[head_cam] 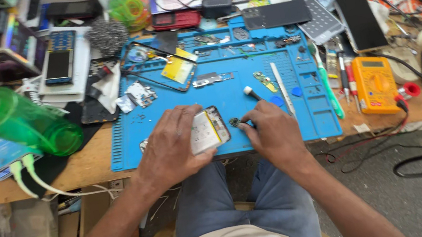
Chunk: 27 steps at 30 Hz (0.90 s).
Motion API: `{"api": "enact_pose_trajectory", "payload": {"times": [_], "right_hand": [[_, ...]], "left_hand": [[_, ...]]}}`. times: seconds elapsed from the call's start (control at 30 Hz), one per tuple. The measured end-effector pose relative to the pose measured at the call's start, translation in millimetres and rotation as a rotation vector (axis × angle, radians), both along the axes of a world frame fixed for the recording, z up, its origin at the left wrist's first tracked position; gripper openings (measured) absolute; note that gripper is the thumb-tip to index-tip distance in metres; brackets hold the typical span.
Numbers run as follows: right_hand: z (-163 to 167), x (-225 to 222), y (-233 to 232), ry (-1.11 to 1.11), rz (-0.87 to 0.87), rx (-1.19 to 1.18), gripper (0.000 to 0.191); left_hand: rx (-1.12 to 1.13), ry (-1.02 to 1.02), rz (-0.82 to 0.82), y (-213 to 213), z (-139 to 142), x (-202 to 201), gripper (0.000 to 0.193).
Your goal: The person uses tweezers to manipulate a small component on a disassembled smartphone, then cleans the battery area with a toothbrush. They connect a charging cable to the phone and inspect the device.
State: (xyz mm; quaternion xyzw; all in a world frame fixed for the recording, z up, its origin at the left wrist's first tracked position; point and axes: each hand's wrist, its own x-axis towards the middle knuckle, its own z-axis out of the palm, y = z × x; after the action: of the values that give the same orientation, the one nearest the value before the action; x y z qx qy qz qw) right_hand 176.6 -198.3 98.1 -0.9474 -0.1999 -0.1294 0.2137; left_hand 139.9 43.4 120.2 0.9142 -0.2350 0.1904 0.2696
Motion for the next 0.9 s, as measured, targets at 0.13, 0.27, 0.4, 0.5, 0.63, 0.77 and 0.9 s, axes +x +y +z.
{"api": "enact_pose_trajectory", "payload": {"times": [0.13, 0.27, 0.4, 0.5, 0.63, 0.77, 0.9], "right_hand": [[4.4, -2.2, -2.4, 0.233, -0.049, 0.352, 0.016], [-1.6, 0.7, -4.7, 0.419, -0.073, 0.763, 0.020], [-11.3, 5.6, -7.2, 0.381, 0.041, 1.012, 0.020], [-14.1, 4.4, -12.4, 0.359, -0.010, 1.068, 0.017], [-11.5, -5.0, -22.6, 0.404, 0.028, 1.260, 0.012], [-6.6, -32.1, -48.3, 0.444, 0.031, 1.411, 0.017], [-3.2, -73.4, -94.1, 0.442, -0.019, 1.543, 0.018]], "left_hand": [[-0.030, 0.076, 0.029, 0.6, 5.8, -2.0, 0.087], [-0.092, 0.190, 0.046, 0.2, 13.4, 6.0, 0.090], [-0.207, 0.191, 0.054, 1.8, -9.5, 25.2, 0.098], [-0.240, 0.039, -0.042, 6.2, -36.9, 51.7, 0.105], [-0.541, 0.625, 0.022, 15.6, -27.7, 79.7, 0.046], [-0.320, 0.491, 0.106, -20.5, 20.4, 82.5, 0.030], [-0.493, 0.567, 0.063, -135.0, 7.3, 80.7, 0.031]]}}
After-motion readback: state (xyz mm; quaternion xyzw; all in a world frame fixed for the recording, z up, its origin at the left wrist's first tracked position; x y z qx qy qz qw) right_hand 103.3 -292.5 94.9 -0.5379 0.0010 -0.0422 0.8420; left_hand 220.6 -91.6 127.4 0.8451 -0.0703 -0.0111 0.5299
